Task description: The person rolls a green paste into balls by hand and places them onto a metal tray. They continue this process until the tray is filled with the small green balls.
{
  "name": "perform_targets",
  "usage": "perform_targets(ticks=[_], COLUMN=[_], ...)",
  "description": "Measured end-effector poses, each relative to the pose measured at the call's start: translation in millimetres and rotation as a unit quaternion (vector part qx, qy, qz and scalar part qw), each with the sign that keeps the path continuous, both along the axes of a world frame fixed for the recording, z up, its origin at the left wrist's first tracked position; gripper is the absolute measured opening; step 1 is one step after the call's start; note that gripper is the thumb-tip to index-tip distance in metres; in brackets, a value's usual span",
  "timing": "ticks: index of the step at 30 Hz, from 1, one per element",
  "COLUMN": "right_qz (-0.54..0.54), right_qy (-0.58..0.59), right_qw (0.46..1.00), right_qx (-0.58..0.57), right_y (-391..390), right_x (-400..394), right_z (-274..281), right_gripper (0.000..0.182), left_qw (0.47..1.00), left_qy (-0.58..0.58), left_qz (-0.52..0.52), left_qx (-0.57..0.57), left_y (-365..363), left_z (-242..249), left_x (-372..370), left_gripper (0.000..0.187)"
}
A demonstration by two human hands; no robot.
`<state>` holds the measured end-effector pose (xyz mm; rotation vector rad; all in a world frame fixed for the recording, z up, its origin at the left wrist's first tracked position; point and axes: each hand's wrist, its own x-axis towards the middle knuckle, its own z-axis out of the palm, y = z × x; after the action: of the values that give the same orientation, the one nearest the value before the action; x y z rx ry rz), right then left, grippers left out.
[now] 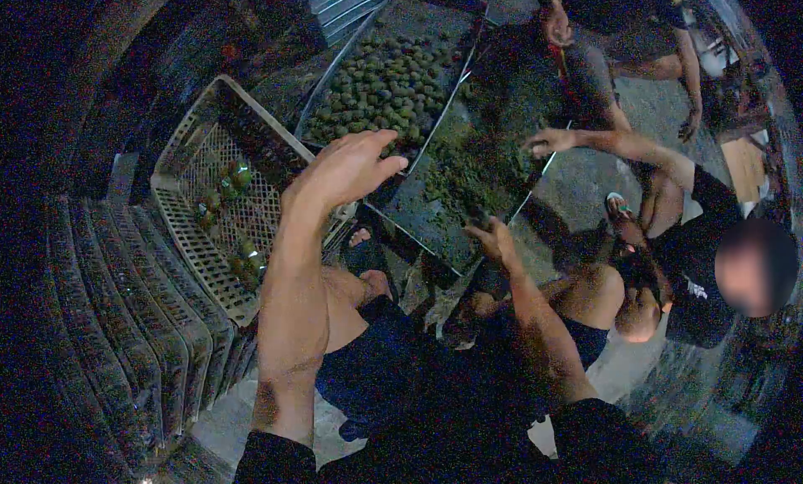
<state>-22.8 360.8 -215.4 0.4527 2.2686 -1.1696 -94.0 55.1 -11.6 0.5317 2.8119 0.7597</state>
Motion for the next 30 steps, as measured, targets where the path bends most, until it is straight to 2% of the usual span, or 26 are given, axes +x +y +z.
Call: perform_targets(ticks=[3, 5, 6, 8, 9, 12, 13, 15, 16, 18, 19, 21, 23, 24, 26, 27, 30], right_qz=[0.03, -0.074, -0.074, -0.023, -0.024, 0.06, 0.082, 0.104, 0.116, 0.124, 0.115, 0.101, 0.095, 0.093, 0.042, 0.041, 0.051], right_qy=[0.021, -0.089, -0.091, 0.029, 0.028, 0.035, 0.031, 0.027, 0.038, 0.046, 0.174, 0.297, 0.08, 0.077, 0.061, 0.059, 0.105], right_qw=[0.993, 0.988, 0.988, 0.999, 0.999, 0.997, 0.995, 0.985, 0.992, 0.986, 0.971, 0.941, 0.988, 0.988, 0.997, 0.997, 0.986], right_qx=[-0.116, -0.099, -0.099, -0.039, -0.04, -0.037, 0.048, 0.132, 0.017, -0.101, -0.115, -0.128, -0.09, -0.092, 0.026, 0.023, 0.118], right_y=[4.2, -0.3, 5.8, 15.0, 19.7, 12.1, 9.4, 18.4, 38.4, 43.9, 34.2, 24.2, 18.4, 12.5, -1.3, -2.5, -0.6], right_x=[6.4, 5.4, 7.2, 11.9, 11.4, 0.4, -3.6, -7.8, -9.2, -0.5, 11.9, 15.2, 2.0, 2.4, 0.5, -1.3, -1.2], right_z=[7.8, 23.3, 4.7, -34.3, -40.5, -32.7, -36.1, -74.3, -130.9, -153.3, -132.2, -101.9, -80.2, -69.3, -49.5, -44.8, -53.0], right_gripper=[0.082, 0.08, 0.08, 0.074, 0.074, 0.073, 0.071, 0.068, 0.063, 0.06, 0.055, 0.05, 0.049, 0.049, 0.046, 0.046, 0.05], left_qw=[1.0, 1.0, 1.0, 1.0, 0.999, 0.999, 0.999, 1.0, 1.0, 0.999, 0.999, 1.0, 1.0, 1.0, 1.0, 1.0, 0.999], left_qy=[0.009, 0.003, -0.002, -0.024, -0.043, -0.034, -0.036, -0.018, -0.02, -0.031, -0.033, -0.013, -0.012, -0.009, -0.008, -0.006, -0.012], left_qz=[-0.006, -0.001, 0.001, 0.001, 0.002, 0.002, 0.001, 0.0, 0.0, 0.002, 0.001, -0.006, -0.009, -0.012, -0.012, -0.009, -0.009], left_qx=[0.0, -0.002, -0.006, -0.012, -0.018, -0.015, -0.018, -0.014, -0.015, -0.018, -0.019, -0.012, -0.018, -0.023, -0.022, -0.021, -0.035], left_y=[-1.7, -0.4, 0.5, 2.4, 3.1, 3.7, 3.8, 4.1, 4.5, 6.5, 7.2, 8.5, 9.7, 10.8, 12.9, 13.5, 15.5], left_z=[-2.0, 2.5, 5.0, 11.3, 12.4, 8.5, 7.0, 4.4, 3.6, 2.9, 2.7, 2.5, 1.5, 0.8, -0.2, -0.8, 0.3], left_x=[-4.4, -5.6, -6.3, -8.0, -8.9, -10.5, -11.3, -14.1, -15.7, -19.2, -20.7, -23.9, -28.6, -30.5, -33.1, -33.9, -36.7], left_gripper=[0.038, 0.038, 0.038, 0.043, 0.049, 0.048, 0.048, 0.039, 0.039, 0.039, 0.039, 0.038, 0.038, 0.037, 0.037, 0.037, 0.037])
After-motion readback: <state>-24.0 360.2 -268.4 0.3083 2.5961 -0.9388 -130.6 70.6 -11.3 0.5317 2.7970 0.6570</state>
